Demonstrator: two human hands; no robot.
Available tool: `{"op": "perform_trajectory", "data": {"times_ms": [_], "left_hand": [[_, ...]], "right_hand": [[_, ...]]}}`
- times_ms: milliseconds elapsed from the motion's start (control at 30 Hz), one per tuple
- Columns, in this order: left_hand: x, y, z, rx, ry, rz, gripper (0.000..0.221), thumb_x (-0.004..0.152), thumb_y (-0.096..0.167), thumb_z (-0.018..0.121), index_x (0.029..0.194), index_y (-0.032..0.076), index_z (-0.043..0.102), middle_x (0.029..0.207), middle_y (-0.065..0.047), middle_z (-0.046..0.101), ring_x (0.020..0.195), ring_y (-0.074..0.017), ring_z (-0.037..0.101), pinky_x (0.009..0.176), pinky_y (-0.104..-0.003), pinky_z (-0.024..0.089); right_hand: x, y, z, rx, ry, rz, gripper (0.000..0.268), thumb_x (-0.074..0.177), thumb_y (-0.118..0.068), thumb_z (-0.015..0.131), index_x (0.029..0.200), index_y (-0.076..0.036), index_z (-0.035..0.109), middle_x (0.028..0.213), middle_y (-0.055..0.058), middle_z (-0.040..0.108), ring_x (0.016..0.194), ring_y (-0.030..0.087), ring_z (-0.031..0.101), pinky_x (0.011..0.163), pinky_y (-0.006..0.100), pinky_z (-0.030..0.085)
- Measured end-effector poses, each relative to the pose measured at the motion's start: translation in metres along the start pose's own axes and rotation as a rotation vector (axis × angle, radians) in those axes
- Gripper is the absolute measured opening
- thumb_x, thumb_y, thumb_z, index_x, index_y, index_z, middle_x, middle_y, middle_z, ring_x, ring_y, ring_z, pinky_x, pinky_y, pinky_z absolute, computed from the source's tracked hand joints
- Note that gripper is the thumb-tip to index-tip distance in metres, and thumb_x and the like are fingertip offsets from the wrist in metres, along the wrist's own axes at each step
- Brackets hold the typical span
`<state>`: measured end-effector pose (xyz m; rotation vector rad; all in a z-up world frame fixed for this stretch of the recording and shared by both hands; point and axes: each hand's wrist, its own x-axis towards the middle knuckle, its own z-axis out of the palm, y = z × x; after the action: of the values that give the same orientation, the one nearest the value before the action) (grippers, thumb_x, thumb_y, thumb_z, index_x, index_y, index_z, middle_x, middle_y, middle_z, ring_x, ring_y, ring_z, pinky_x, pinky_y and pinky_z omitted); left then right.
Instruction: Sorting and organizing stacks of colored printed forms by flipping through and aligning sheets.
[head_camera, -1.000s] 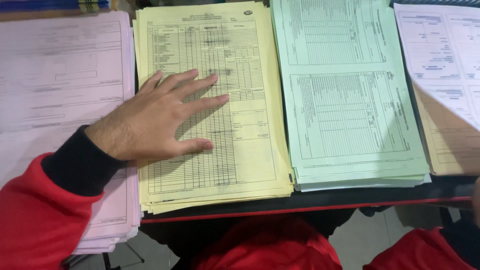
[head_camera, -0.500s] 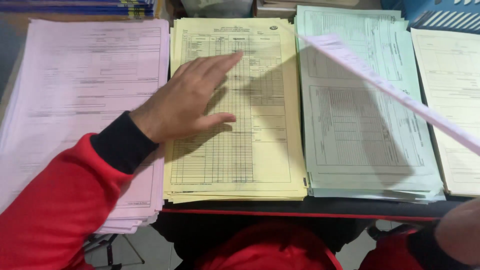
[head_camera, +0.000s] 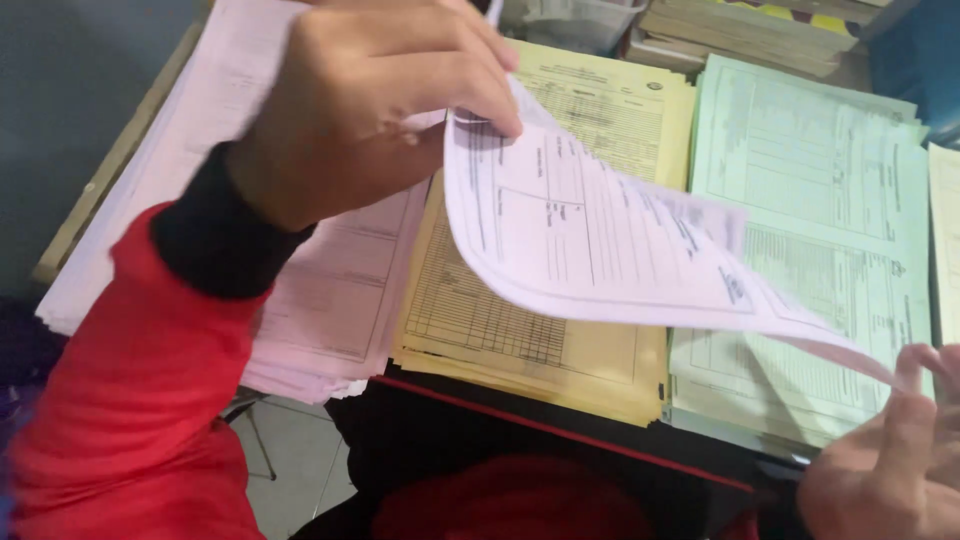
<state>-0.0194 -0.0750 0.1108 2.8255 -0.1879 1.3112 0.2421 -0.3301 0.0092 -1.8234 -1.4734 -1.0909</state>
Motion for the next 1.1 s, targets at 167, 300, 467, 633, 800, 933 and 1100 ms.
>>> {"op": "perform_trajectory", "data": {"times_ms": [167, 300, 467, 633, 800, 933, 1100], "left_hand": [[-0.014, 0.076, -0.064, 0.332, -0.125, -0.184, 0.025, 0.102, 0.001, 0.05, 0.087, -0.002, 0.07, 0.087, -0.013, 0.067, 0.076, -0.0312, 0.057, 0.085, -0.043, 0.028], [-0.055, 0.106, -0.095, 0.479, -0.365, -0.263, 0.022, 0.094, 0.004, 0.051, 0.101, -0.001, 0.071, 0.103, -0.014, 0.068, 0.07, -0.0292, 0.057, 0.064, -0.041, 0.037], [-0.103, 0.135, -0.073, 0.851, -0.32, -0.478, 0.008, 0.099, 0.015, 0.083, 0.097, 0.008, 0.081, 0.099, -0.006, 0.077, 0.07, -0.0205, 0.056, 0.073, -0.039, 0.04], [-0.104, 0.131, -0.058, 0.927, -0.47, -0.546, 0.033, 0.07, 0.005, 0.081, 0.102, 0.009, 0.072, 0.095, -0.001, 0.073, 0.092, -0.0127, 0.064, 0.084, -0.031, 0.048], [-0.115, 0.129, -0.055, 0.978, -0.448, -0.601, 0.028, 0.076, 0.001, 0.069, 0.103, 0.007, 0.071, 0.095, -0.005, 0.072, 0.091, -0.0146, 0.066, 0.084, -0.031, 0.053], [-0.121, 0.124, -0.051, 0.686, -0.437, -0.678, 0.044, 0.07, -0.004, 0.06, 0.113, 0.002, 0.064, 0.114, -0.014, 0.065, 0.106, -0.0235, 0.062, 0.096, -0.037, 0.049], [-0.125, 0.119, -0.047, 0.465, -0.373, -0.744, 0.046, 0.072, -0.005, 0.053, 0.116, 0.003, 0.061, 0.118, -0.019, 0.06, 0.109, -0.0289, 0.058, 0.095, -0.045, 0.047]], "right_hand": [[-0.015, 0.005, 0.012, 0.379, -0.005, 0.003, 0.013, 0.107, 0.038, 0.041, 0.094, 0.036, 0.042, 0.112, 0.053, 0.048, 0.099, 0.06, 0.056, 0.09, 0.064, 0.056], [-0.019, -0.001, 0.009, 0.47, -0.101, 0.048, 0.011, 0.108, 0.022, 0.041, 0.1, 0.029, 0.043, 0.111, 0.044, 0.049, 0.086, 0.048, 0.052, 0.101, 0.062, 0.05], [-0.023, -0.019, 0.004, 0.613, -0.229, 0.117, 0.019, 0.11, 0.001, 0.039, 0.107, 0.019, 0.044, 0.111, 0.033, 0.05, 0.07, 0.033, 0.045, 0.116, 0.06, 0.041], [-0.02, -0.04, -0.001, 0.766, -0.368, 0.216, 0.035, 0.112, -0.025, 0.033, 0.117, 0.008, 0.043, 0.11, 0.019, 0.049, 0.049, 0.015, 0.034, 0.135, 0.059, 0.029], [0.0, -0.086, -0.003, 0.945, -0.325, 0.065, 0.03, 0.094, -0.003, 0.05, 0.116, -0.01, 0.032, 0.094, 0.014, 0.058, 0.092, 0.027, 0.058, 0.122, 0.056, 0.036], [0.015, -0.105, -0.005, 0.922, -0.413, -0.04, 0.013, 0.08, -0.005, 0.059, 0.088, -0.007, 0.049, 0.09, 0.012, 0.064, 0.087, 0.029, 0.063, 0.114, 0.06, 0.038], [0.03, -0.134, -0.006, 0.985, -0.402, -0.055, 0.008, 0.078, -0.007, 0.059, 0.082, -0.007, 0.053, 0.087, 0.011, 0.064, 0.085, 0.027, 0.063, 0.111, 0.058, 0.037]]}}
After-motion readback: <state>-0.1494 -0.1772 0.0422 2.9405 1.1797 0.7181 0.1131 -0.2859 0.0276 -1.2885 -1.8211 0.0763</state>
